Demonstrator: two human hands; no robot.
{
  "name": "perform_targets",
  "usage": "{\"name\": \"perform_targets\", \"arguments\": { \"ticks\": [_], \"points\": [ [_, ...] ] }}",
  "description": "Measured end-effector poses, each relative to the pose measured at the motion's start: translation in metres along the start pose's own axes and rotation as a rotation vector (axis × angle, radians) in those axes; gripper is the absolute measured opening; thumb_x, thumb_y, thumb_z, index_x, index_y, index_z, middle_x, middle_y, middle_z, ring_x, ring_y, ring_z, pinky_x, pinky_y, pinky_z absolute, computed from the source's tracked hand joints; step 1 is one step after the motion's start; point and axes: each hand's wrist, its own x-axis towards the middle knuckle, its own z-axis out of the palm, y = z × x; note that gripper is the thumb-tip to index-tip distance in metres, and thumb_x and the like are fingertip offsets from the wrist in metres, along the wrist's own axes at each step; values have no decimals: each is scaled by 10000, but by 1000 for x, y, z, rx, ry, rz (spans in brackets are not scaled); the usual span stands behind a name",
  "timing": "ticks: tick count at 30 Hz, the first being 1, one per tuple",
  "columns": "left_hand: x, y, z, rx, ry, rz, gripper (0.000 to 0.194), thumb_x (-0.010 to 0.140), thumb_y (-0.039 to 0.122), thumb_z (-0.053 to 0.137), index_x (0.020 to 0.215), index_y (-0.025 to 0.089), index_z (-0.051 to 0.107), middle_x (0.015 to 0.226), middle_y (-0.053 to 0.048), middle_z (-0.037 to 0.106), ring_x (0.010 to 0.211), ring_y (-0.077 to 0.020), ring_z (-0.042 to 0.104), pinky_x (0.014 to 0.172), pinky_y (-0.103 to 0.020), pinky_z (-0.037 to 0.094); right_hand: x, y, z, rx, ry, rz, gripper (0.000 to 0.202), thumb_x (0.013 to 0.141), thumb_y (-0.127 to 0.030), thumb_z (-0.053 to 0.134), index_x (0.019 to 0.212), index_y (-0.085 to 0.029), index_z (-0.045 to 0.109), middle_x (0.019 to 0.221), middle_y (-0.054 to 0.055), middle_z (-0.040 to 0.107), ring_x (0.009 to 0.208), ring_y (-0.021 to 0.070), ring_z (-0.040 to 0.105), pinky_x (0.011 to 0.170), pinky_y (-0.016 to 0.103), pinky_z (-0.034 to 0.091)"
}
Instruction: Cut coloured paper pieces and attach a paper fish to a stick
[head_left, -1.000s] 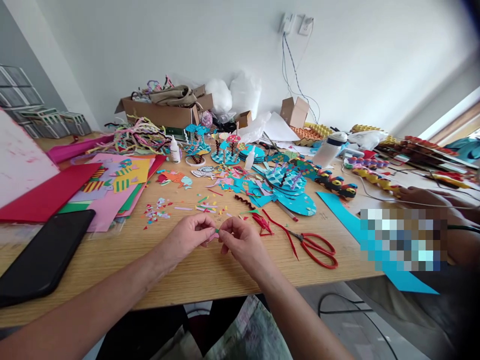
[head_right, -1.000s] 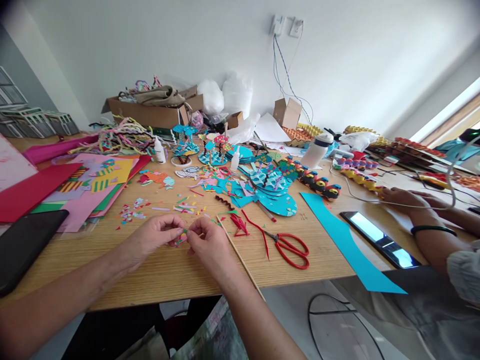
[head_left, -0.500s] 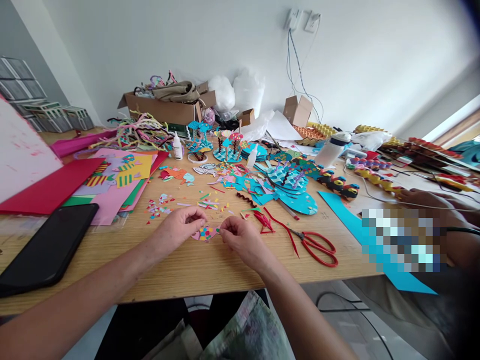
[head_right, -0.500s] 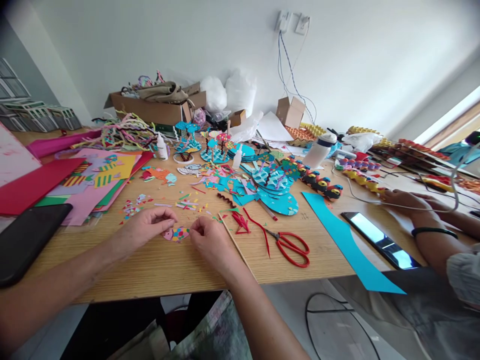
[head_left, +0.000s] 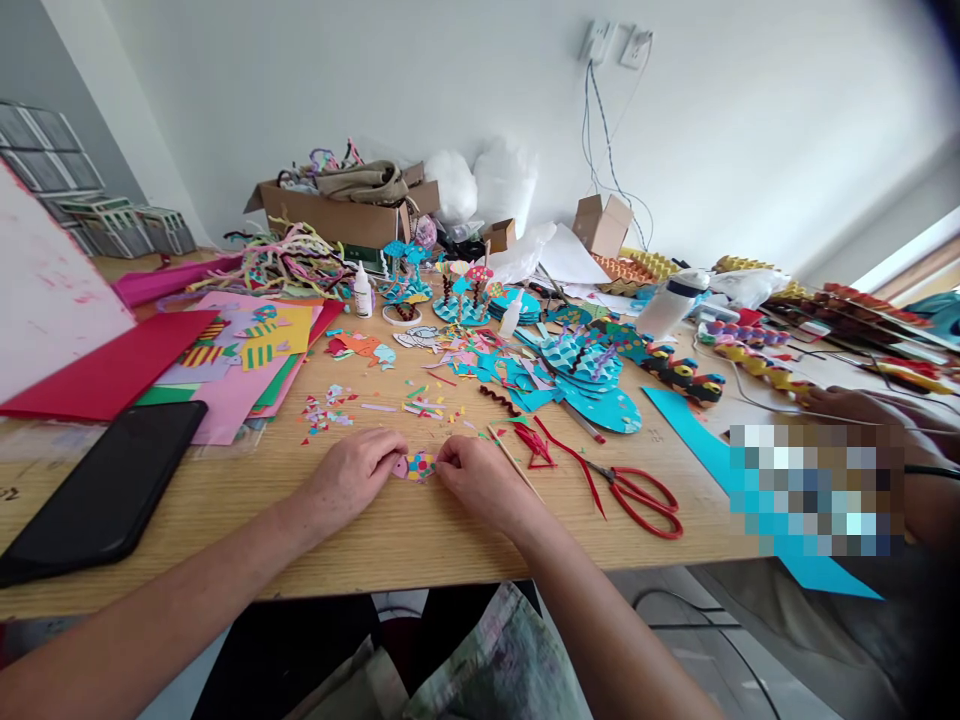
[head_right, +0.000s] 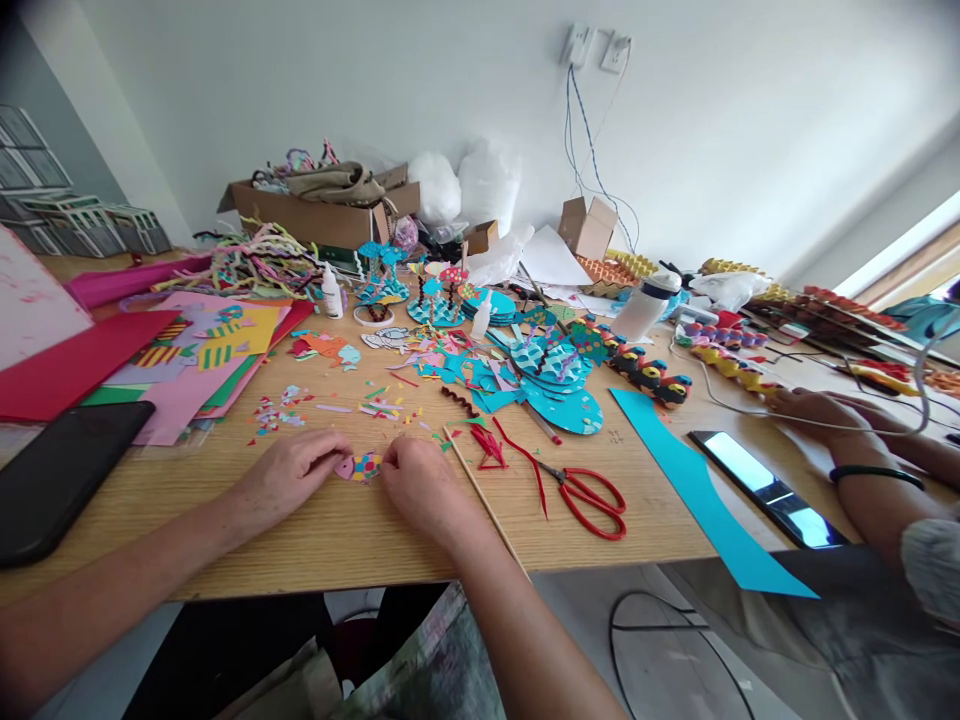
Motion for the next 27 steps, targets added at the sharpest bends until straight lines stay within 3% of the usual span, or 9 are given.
{"name": "perform_targets", "arguments": {
  "ticks": [16,27],
  "points": [
    [-3,-4,4,58,4,69,165,769,110,423,714,195,554,699,-5,582,717,-157,526,677,-252,369,4,-2,1,-84,-50,33,215,715,-161,439,731,-179,652,711,35,658,612,124,538,504,208,295],
    [-2,-2,2,116,-8,79,172,787,87,405,748,170,552,732,-11,588,743,-146,529,696,-251,389,1,-4,3,-106,20,45,187,702,-144,452,702,-174,637,674,35,651,588,127,535,494,214,286]
  ]
}}
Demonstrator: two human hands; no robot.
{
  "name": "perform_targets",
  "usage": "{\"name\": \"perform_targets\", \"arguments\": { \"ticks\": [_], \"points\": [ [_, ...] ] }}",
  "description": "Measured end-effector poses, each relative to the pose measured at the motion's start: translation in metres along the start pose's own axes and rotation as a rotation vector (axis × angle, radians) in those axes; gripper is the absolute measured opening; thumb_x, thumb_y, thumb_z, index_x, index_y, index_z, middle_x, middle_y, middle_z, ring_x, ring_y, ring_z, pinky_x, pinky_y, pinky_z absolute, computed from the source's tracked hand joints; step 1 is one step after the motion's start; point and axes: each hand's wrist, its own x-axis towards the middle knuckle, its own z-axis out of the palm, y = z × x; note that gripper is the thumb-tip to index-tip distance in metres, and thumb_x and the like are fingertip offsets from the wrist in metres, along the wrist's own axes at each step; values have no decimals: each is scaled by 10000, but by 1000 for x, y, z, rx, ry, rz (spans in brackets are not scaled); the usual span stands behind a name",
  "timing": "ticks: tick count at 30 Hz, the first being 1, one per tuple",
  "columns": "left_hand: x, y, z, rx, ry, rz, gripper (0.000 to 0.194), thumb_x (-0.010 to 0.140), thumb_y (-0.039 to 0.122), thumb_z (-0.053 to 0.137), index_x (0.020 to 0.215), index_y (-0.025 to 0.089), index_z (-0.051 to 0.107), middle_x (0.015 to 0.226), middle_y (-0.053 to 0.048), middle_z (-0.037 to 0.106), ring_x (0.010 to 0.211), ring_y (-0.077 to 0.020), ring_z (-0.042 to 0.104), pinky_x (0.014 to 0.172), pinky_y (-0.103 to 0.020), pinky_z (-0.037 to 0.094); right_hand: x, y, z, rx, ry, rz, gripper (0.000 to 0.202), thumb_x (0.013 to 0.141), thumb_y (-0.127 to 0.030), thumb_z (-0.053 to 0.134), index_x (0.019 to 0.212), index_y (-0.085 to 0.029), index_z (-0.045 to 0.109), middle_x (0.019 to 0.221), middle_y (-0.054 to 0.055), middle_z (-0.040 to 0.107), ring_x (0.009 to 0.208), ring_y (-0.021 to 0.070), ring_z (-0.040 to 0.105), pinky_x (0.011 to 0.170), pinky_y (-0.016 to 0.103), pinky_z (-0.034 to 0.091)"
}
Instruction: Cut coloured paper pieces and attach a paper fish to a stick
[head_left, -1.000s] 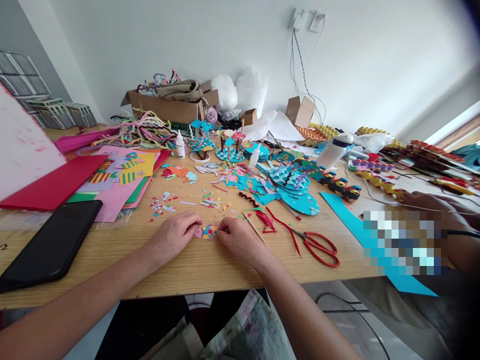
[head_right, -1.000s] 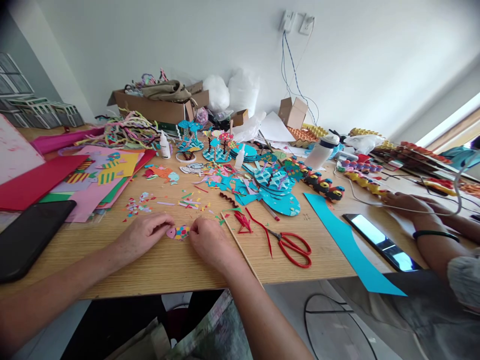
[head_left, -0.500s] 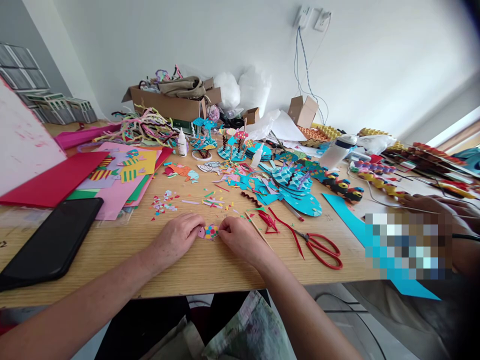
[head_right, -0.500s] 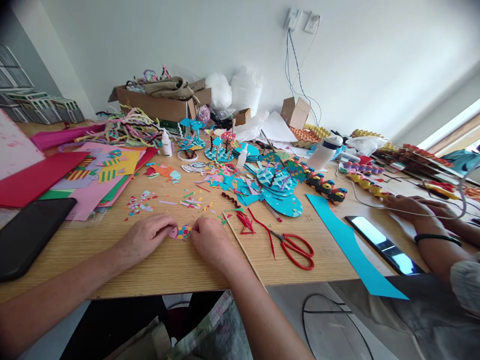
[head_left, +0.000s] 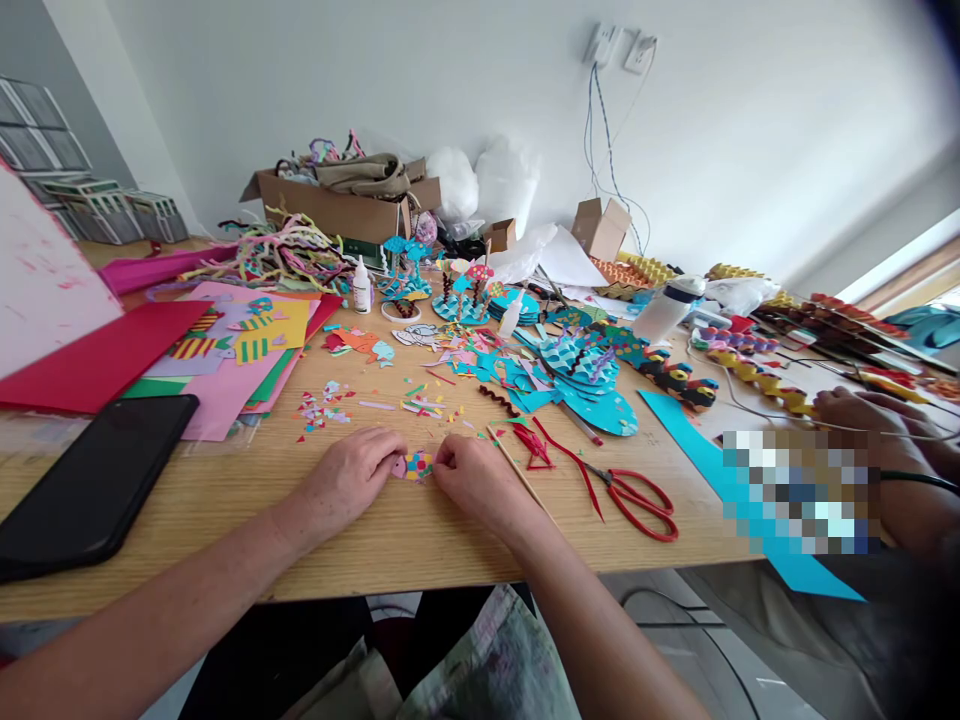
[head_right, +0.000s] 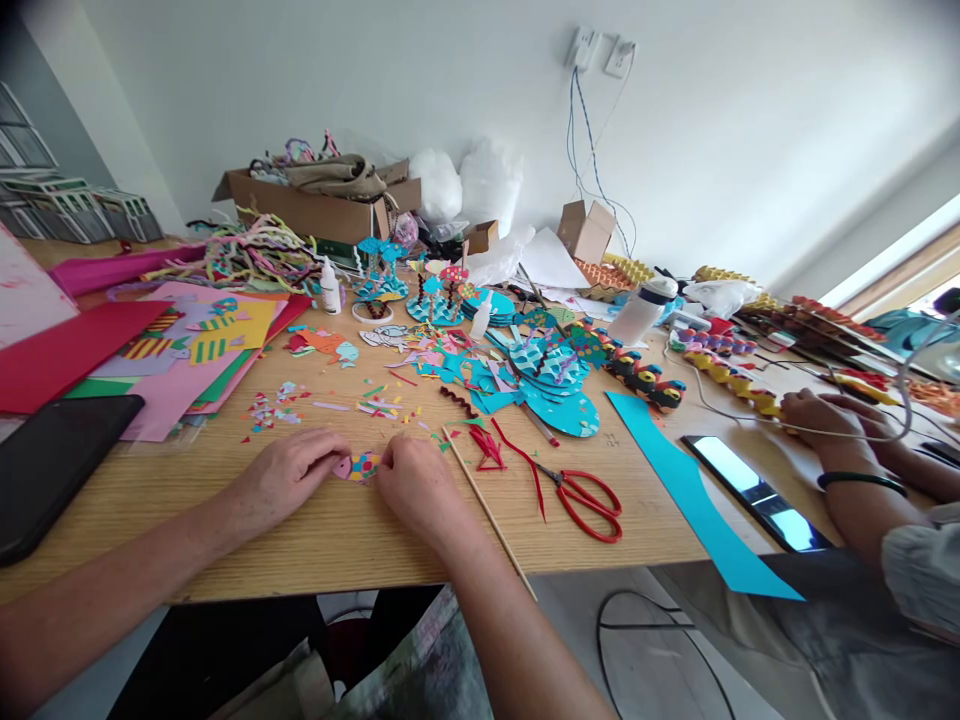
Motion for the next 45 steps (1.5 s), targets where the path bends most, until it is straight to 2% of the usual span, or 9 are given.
{"name": "perform_targets", "arguments": {
  "ticks": [8,15,20,24,28,34,38,41,45],
  "points": [
    [-1,0,1,34,19,23,185,789,90,402,711,175,547,711,-11,589,725,-149,535,682,-257,402,1,2,4,91,67,9,118,691,-153,468,670,-168,584,634,25,615,569,118,502,487,209,267],
    [-2,-6,4,73,43,39,160,794,107,425,803,155,577,800,-38,624,786,-158,560,712,-264,419,-18,16,-14,204,183,-25,96,732,-137,439,690,-169,519,580,-16,551,533,99,481,477,191,277],
    [-3,-8,4,98,40,54,165,813,151,416,813,163,581,809,-38,622,786,-160,563,708,-267,425,-41,31,-34,-52,206,30,75,750,-165,439,741,-184,511,658,1,589,611,126,525,505,213,272],
    [-4,-8,3,91,9,109,148,815,219,445,875,164,568,858,-44,610,828,-162,554,730,-264,425,-60,43,-43,-308,99,131,97,764,-232,453,821,-182,513,800,39,623,695,177,575,513,241,267],
    [-4,-6,2,105,-33,130,159,811,249,454,900,174,563,898,-46,607,861,-170,547,755,-273,419,-64,46,-41,-390,13,182,150,768,-157,424,892,-168,508,879,66,631,783,204,598,524,250,290],
    [-6,6,-12,54,-65,56,184,811,215,413,865,185,587,862,-37,614,819,-162,555,724,-262,417,-61,46,-33,-447,12,204,206,777,-83,366,906,-142,515,836,97,637,756,216,606,532,260,317],
    [-11,29,-14,-238,-19,-145,155,773,261,447,774,195,587,732,-5,595,683,-139,539,618,-239,419,-64,54,-35,-293,179,170,159,765,-98,385,847,-151,510,784,75,615,700,183,579,541,246,334],
    [-14,55,1,-755,-59,-368,151,711,304,526,777,176,569,631,22,534,546,-102,489,490,-204,391,-71,51,-37,32,323,48,103,738,-114,420,799,-171,481,675,15,558,612,142,531,533,223,350],
    [-16,94,32,-1423,-84,-596,253,707,318,587,920,185,558,632,39,510,517,-62,464,465,-166,346,-89,35,-36,535,178,-127,96,737,-121,420,737,-197,479,562,-38,486,492,99,465,454,189,344]
  ]
}}
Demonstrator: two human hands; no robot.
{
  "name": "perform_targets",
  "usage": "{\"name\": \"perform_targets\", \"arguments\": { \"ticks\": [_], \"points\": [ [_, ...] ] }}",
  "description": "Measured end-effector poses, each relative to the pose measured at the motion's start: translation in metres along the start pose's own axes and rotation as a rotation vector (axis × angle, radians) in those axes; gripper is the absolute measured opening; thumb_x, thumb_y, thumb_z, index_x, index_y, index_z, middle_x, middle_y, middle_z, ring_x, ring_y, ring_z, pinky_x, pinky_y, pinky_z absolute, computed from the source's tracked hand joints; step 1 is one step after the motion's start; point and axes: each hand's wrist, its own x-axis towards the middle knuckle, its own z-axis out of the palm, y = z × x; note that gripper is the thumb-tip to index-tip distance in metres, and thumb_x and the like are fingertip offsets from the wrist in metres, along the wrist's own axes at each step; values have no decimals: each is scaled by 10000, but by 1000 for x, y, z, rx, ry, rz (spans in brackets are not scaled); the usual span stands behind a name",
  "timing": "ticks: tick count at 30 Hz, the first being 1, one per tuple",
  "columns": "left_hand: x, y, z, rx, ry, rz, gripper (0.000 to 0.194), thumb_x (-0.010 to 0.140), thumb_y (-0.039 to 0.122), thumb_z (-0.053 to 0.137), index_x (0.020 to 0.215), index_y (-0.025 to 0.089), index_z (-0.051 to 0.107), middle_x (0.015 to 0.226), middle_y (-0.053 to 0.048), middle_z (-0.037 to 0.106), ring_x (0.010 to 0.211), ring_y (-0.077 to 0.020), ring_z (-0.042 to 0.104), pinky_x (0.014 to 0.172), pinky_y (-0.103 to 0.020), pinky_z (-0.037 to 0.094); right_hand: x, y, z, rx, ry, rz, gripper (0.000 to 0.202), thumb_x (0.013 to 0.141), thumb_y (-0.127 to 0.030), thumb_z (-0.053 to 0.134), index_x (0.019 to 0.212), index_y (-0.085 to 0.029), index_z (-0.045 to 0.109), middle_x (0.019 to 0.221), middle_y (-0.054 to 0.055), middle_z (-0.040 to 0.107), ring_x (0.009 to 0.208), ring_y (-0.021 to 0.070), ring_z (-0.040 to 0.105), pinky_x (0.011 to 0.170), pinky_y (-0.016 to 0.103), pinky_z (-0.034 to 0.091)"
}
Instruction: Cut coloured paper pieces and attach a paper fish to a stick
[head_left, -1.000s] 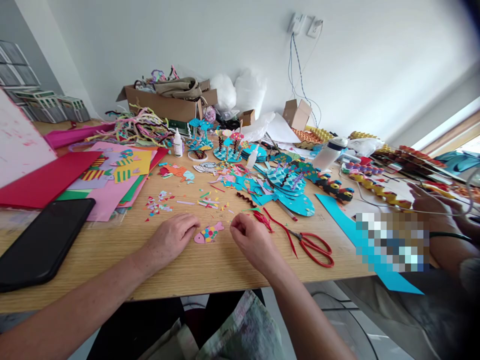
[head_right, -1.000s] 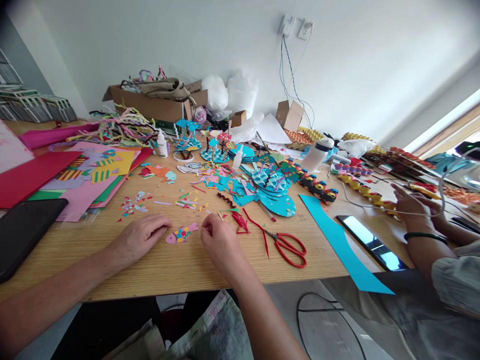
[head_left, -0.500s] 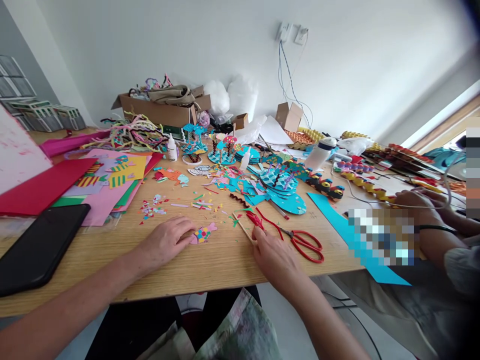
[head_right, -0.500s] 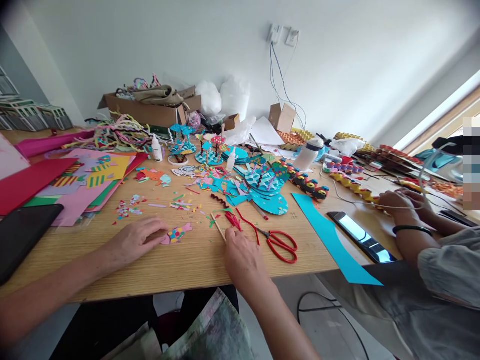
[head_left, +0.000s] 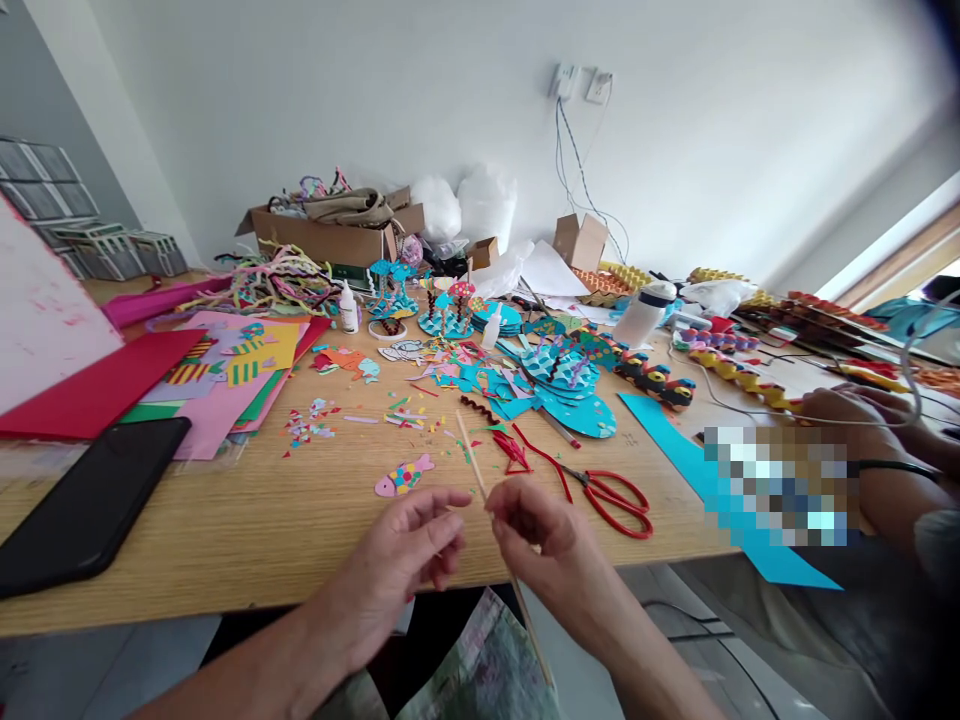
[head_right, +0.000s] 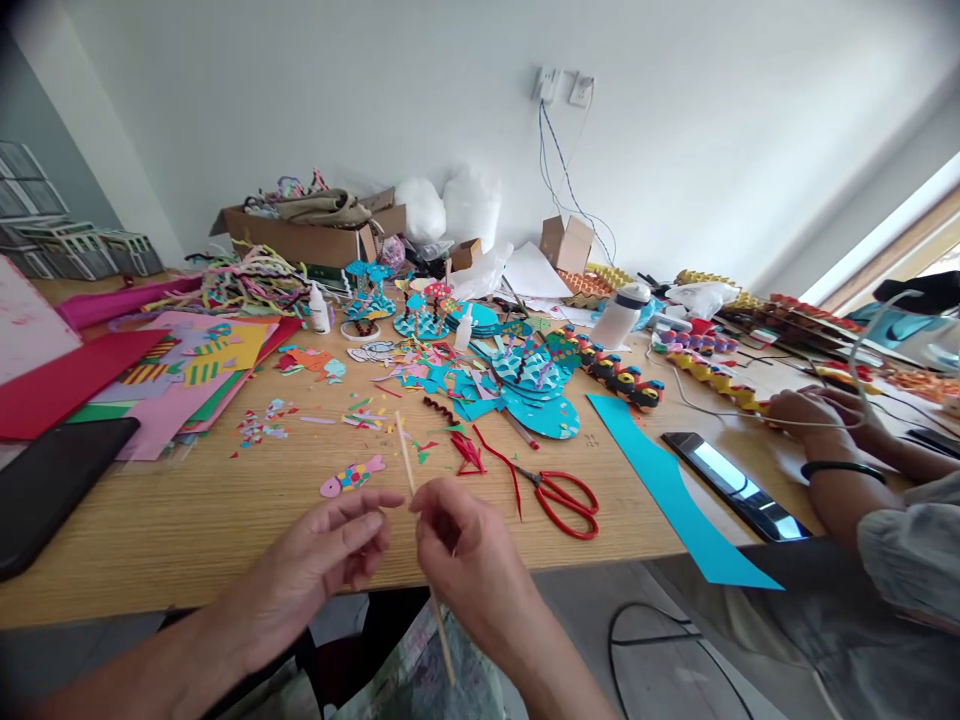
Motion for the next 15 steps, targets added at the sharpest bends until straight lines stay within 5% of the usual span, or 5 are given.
{"name": "perform_targets", "arguments": {
  "ticks": [3,7,12,15],
  "points": [
    [-1,-14,21,-349,-52,-9,121,709,266,613,742,161,563,574,48,469,469,-36,414,439,-150,301,-13,-8,3,269,-151,12,116,739,-100,436,701,-198,487,596,-23,547,534,100,516,488,189,396],
    [-3,-14,32,-570,-56,-65,139,704,197,624,623,137,528,550,35,465,459,-35,407,428,-145,301,-23,-7,-3,402,-189,-60,173,830,-137,395,811,-211,550,704,7,606,586,102,556,510,194,446],
    [-2,-7,39,-706,41,-106,168,622,174,697,650,150,533,545,44,465,454,-35,414,411,-133,295,-24,1,-2,122,73,-413,337,770,-63,522,1034,-268,566,862,35,605,783,137,590,667,228,486],
    [-3,-11,39,-573,12,-56,165,677,271,654,676,155,537,570,37,475,456,-34,409,421,-139,303,-14,0,-1,52,281,-410,281,777,-78,523,968,-268,603,832,40,599,737,138,594,612,231,496]
  ]
}}
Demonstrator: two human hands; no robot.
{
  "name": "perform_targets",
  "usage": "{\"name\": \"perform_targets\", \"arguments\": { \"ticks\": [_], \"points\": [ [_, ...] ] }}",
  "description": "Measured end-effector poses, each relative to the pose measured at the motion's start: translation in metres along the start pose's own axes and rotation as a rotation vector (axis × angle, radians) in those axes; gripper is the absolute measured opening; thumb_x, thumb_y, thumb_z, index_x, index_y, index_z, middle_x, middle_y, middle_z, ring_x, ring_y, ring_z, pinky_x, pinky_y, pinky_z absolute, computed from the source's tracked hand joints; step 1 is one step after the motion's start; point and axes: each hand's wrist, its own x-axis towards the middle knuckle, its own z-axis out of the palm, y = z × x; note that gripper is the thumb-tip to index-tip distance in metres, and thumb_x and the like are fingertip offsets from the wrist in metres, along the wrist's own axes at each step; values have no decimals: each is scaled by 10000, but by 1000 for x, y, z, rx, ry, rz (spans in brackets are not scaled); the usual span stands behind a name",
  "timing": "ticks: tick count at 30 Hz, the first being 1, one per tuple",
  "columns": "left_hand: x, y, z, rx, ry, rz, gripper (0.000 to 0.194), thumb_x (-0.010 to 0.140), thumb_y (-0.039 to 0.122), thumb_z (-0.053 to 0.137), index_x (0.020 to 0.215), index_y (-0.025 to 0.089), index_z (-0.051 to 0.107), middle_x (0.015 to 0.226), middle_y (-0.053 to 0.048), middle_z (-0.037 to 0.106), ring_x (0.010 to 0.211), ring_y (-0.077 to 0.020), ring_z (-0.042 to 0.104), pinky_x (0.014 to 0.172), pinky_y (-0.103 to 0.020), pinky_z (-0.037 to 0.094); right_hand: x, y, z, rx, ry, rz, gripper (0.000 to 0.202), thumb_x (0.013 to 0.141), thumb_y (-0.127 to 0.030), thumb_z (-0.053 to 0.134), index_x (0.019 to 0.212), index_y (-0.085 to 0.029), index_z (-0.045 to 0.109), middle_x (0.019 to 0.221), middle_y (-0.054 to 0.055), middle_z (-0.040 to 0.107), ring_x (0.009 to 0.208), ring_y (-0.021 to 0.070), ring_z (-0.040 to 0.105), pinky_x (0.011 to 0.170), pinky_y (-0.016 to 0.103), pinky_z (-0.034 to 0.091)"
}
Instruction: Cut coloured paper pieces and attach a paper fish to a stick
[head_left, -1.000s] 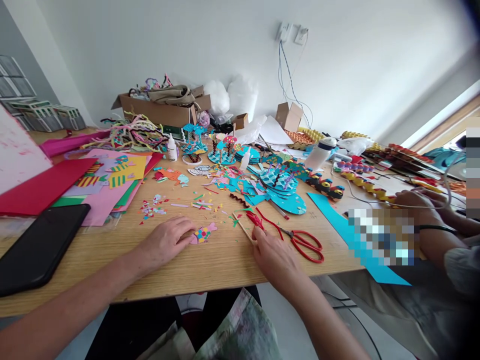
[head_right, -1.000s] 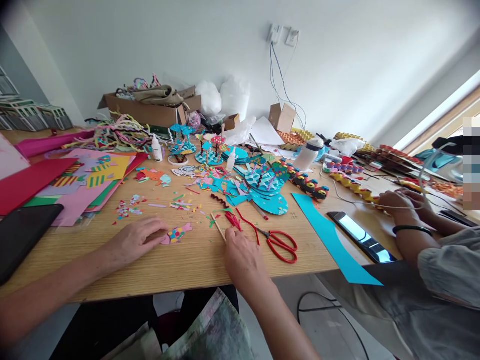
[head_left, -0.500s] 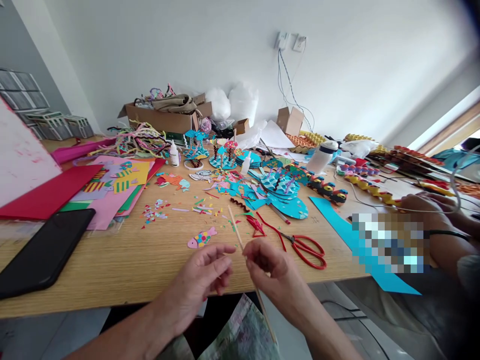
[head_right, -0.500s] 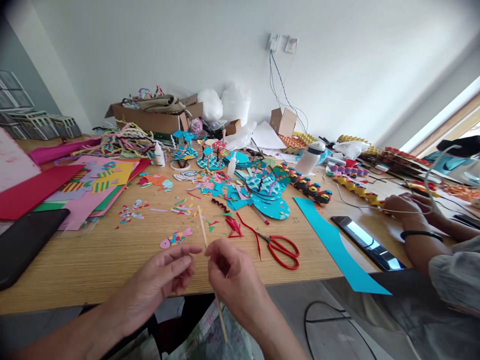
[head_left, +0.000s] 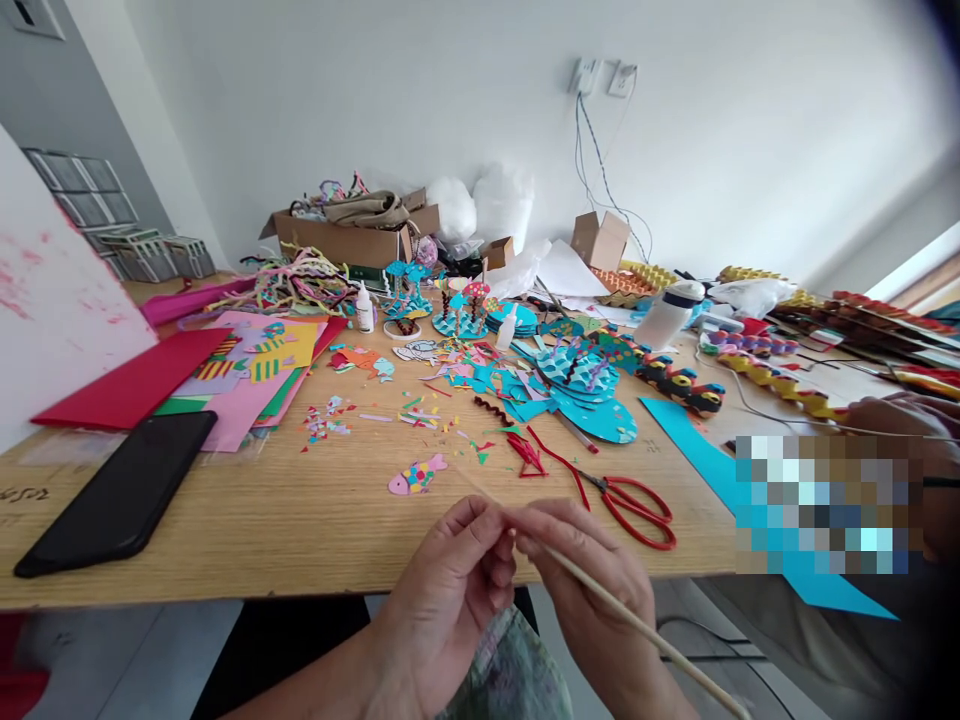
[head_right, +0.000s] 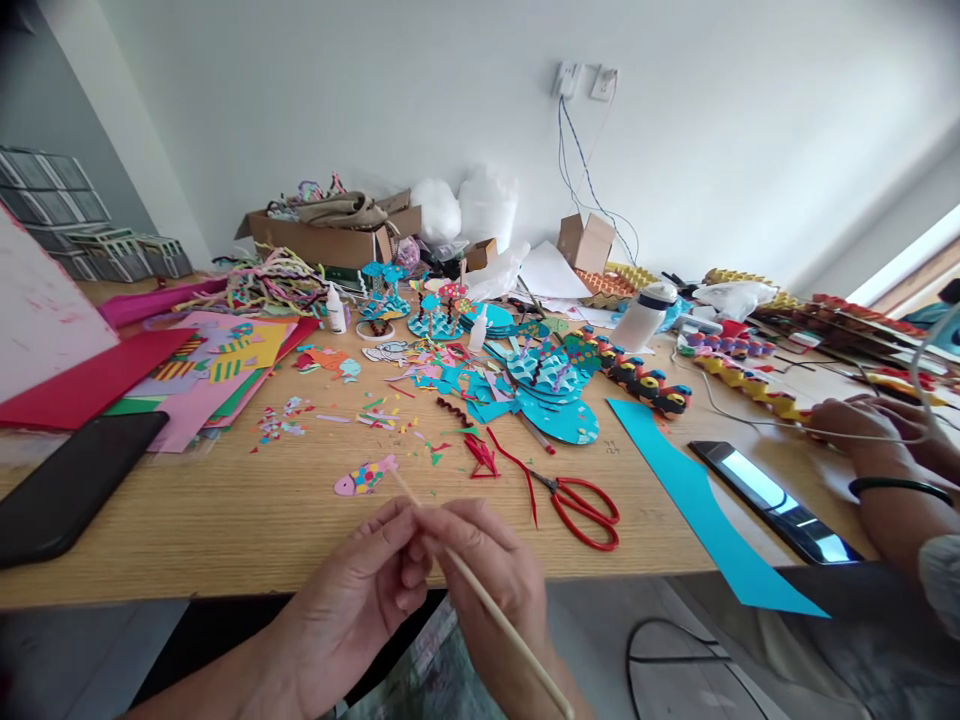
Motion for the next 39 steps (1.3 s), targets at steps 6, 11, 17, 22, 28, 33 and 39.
{"name": "perform_targets", "arguments": {
  "ticks": [6,11,17,22,28,33,39],
  "points": [
    [-13,34,-41,1167,-19,334,112,748,260,524,706,177,586,599,3,547,571,-118,516,520,-218,418,39,8,10,204,79,109,165,860,-200,400,850,-193,565,829,50,607,649,123,601,457,212,460],
    [-13,73,-74,1960,64,936,234,795,163,391,884,210,602,948,-58,631,901,-197,557,815,-362,454,65,18,31,124,-155,165,150,845,-205,391,798,-168,529,677,13,597,604,103,580,532,203,454],
    [-2,70,-86,2182,62,1057,297,799,98,339,938,177,588,957,-74,645,899,-190,583,799,-352,489,78,22,44,-55,-286,96,153,846,-179,371,756,-169,494,620,-4,568,568,94,543,546,185,406],
    [1,68,-88,2176,63,1056,293,791,96,354,940,184,590,946,-68,654,876,-192,593,778,-358,498,81,19,50,-116,-318,84,158,847,-182,373,723,-180,471,605,-19,551,567,88,530,549,174,381],
    [2,68,-90,2209,73,1091,296,785,90,352,927,185,594,918,-68,663,852,-188,604,766,-350,502,82,20,53,-118,-367,120,166,847,-180,372,716,-180,475,598,-21,551,543,83,524,529,169,371],
    [2,67,-89,2221,72,1113,291,789,87,346,914,156,599,915,-86,664,846,-199,607,753,-356,507,85,21,53,-94,-329,117,169,855,-188,363,732,-178,478,586,-24,551,552,85,541,541,168,378],
    [2,67,-88,2219,67,1113,290,788,88,345,897,150,606,898,-94,663,830,-213,607,736,-376,508,83,24,57,-78,-321,101,172,854,-182,361,725,-180,474,585,-28,546,550,82,540,545,168,378]
  ]
}}
